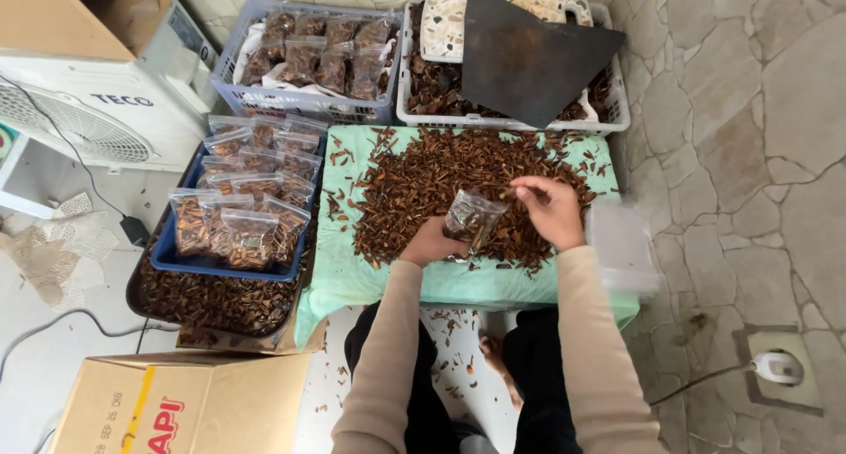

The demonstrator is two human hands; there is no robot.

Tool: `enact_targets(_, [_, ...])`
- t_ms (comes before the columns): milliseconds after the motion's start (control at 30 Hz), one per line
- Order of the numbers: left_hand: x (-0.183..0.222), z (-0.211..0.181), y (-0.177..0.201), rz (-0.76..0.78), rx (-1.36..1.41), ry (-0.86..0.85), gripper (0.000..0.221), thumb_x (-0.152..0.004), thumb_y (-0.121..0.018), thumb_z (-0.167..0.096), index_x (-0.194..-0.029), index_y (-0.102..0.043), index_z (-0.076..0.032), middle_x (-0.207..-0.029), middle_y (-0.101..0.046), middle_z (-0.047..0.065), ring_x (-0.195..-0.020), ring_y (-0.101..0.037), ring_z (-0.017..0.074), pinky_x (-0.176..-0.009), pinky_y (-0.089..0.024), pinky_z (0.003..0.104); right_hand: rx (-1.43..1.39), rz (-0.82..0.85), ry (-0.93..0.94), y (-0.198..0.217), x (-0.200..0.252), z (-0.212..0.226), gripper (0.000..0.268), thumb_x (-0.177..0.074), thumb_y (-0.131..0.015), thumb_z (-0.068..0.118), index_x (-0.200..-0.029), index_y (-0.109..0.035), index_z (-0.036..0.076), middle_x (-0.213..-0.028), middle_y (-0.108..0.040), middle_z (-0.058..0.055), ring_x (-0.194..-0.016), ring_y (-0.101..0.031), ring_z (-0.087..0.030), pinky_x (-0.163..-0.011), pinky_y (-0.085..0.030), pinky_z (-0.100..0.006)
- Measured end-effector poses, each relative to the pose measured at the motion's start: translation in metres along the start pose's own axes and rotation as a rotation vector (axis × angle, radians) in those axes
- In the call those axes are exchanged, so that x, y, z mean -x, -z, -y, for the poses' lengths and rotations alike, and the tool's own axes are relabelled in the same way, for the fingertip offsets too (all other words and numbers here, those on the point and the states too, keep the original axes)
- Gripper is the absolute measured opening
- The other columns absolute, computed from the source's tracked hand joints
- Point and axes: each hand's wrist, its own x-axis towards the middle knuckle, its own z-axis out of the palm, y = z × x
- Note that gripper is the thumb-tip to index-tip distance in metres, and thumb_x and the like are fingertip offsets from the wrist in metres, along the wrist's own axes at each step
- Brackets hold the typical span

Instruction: The person sorts dried insects from a large pile on a table and places them into small plastic bags by hand, moving filled bags into a crate.

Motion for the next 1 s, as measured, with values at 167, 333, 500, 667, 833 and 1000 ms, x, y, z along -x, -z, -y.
enact_targets(167, [0.014, -0.006, -0.009, 0.064, -0.121, 0.006, 0.027, -0.052, -0.074, -0.006, -0.079, -0.068, -0.005, -0.079, -0.066, 0.013, -0.082, -0.062, 0.0308, -0.073, -0.049, 0.041, 0.028, 0.125, 0.094, -0.014, 0.019, 0.029, 0.012, -0.081, -0.062, 0.002, -0.087, -0.071, 0.008, -0.078, -0.067, -0.013, -0.072, -0.063, -0.027, -0.063, -0.05, -0.035])
enact_targets(333, [0.009, -0.001, -0.005, 0.058, -0.179, -0.002, 0.022, -0.052, -0.074, -0.005, -0.072, -0.066, -0.004, -0.071, -0.064, 0.014, -0.074, -0.062, 0.0311, -0.069, -0.049, 0.041, -0.007, 0.342, 0.043, -0.013, 0.023, 0.048, 0.012, -0.082, -0.059, -0.003, -0.089, -0.069, -0.003, -0.082, -0.066, -0.023, -0.082, -0.062, -0.041, -0.073, -0.049, -0.051])
enact_targets(500, [-0.003, 0.003, -0.006, 0.124, -0.252, 0.031, 0.034, -0.05, -0.074, -0.012, -0.082, -0.068, -0.005, -0.083, -0.066, 0.016, -0.086, -0.061, 0.0365, -0.073, -0.049, 0.044, -0.017, 0.395, -0.009, -0.011, 0.011, 0.02, 0.011, -0.08, -0.061, -0.001, -0.088, -0.069, -0.003, -0.079, -0.067, -0.023, -0.073, -0.065, -0.037, -0.065, -0.053, -0.046])
enact_targets(667, [0.013, -0.035, -0.004, 0.196, -0.212, 0.051, 0.039, -0.054, -0.073, -0.014, -0.091, -0.067, -0.003, -0.093, -0.065, 0.02, -0.093, -0.059, 0.0391, -0.078, -0.048, 0.046, -0.018, 0.321, -0.037, -0.022, -0.01, 0.025, 0.007, -0.077, -0.068, 0.003, -0.083, -0.069, 0.004, -0.075, -0.068, -0.013, -0.073, -0.066, -0.025, -0.064, -0.053, -0.036])
enact_targets(833, [0.011, -0.03, 0.004, 0.309, -0.221, 0.072, 0.038, -0.058, -0.074, -0.022, -0.093, -0.068, -0.009, -0.094, -0.065, 0.016, -0.09, -0.06, 0.0362, -0.076, -0.049, 0.044, -0.071, 0.417, -0.113, -0.038, -0.031, 0.037, 0.008, -0.079, -0.065, 0.007, -0.085, -0.068, 0.003, -0.077, -0.066, -0.015, -0.071, -0.061, -0.022, -0.06, -0.051, -0.035])
enact_targets(1000, [0.005, -0.014, 0.024, 0.32, -0.308, -0.009, 0.042, -0.056, -0.075, -0.022, -0.09, -0.065, -0.001, -0.092, -0.064, 0.021, -0.088, -0.059, 0.0409, -0.074, -0.049, 0.049, -0.009, 0.384, -0.072, -0.073, -0.054, 0.029, 0.009, -0.082, -0.064, 0.008, -0.089, -0.068, 0.006, -0.079, -0.065, -0.011, -0.069, -0.06, -0.02, -0.058, -0.048, -0.031])
